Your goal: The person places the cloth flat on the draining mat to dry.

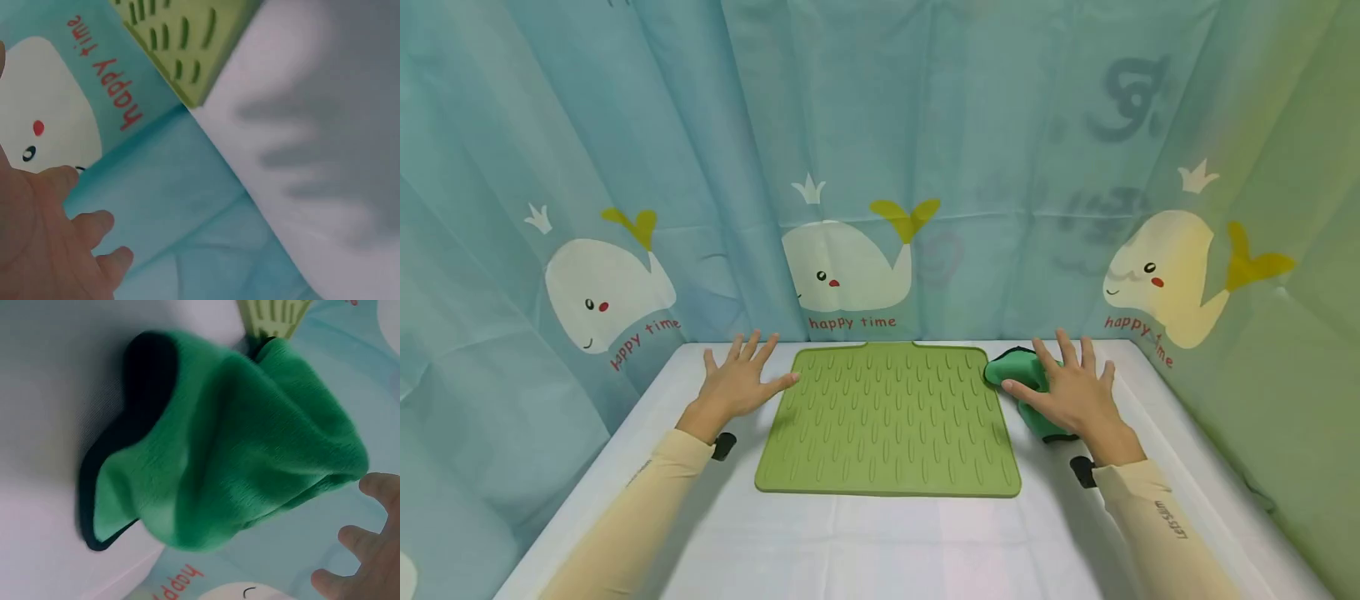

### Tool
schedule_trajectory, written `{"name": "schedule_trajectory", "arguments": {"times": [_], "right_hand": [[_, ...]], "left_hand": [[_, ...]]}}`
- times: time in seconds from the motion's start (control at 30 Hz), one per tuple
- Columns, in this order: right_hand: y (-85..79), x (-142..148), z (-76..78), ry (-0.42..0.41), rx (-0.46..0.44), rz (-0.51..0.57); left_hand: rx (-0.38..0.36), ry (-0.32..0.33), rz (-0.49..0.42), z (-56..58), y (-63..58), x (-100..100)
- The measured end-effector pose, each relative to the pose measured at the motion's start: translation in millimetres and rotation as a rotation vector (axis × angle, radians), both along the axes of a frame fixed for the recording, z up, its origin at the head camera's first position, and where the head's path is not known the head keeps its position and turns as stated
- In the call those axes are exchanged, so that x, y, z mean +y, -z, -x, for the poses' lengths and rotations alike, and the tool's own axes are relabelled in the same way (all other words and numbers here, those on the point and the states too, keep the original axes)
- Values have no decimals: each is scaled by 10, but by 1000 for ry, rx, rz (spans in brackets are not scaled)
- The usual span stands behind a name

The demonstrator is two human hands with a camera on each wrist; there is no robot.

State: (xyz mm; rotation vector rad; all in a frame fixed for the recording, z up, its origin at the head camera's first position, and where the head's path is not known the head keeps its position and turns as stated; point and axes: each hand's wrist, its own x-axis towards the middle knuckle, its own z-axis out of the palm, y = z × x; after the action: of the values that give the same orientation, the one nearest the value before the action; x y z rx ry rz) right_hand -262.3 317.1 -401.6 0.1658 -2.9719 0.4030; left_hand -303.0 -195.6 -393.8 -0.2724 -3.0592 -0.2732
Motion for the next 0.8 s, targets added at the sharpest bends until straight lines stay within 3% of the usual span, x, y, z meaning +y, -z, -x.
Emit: {"name": "schedule_trajectory", "arguments": {"times": [0.37,0.63,0.8], "right_hand": [[3,-241,5,-31,29,38],[-20,-335,24,-80,27,182],[12,-319,63,-52,55,261]], "left_hand": [[8,42,-41,-35,77,216],[39,71,-201,31,147,359],[31,119,-319,66,196,419]]}}
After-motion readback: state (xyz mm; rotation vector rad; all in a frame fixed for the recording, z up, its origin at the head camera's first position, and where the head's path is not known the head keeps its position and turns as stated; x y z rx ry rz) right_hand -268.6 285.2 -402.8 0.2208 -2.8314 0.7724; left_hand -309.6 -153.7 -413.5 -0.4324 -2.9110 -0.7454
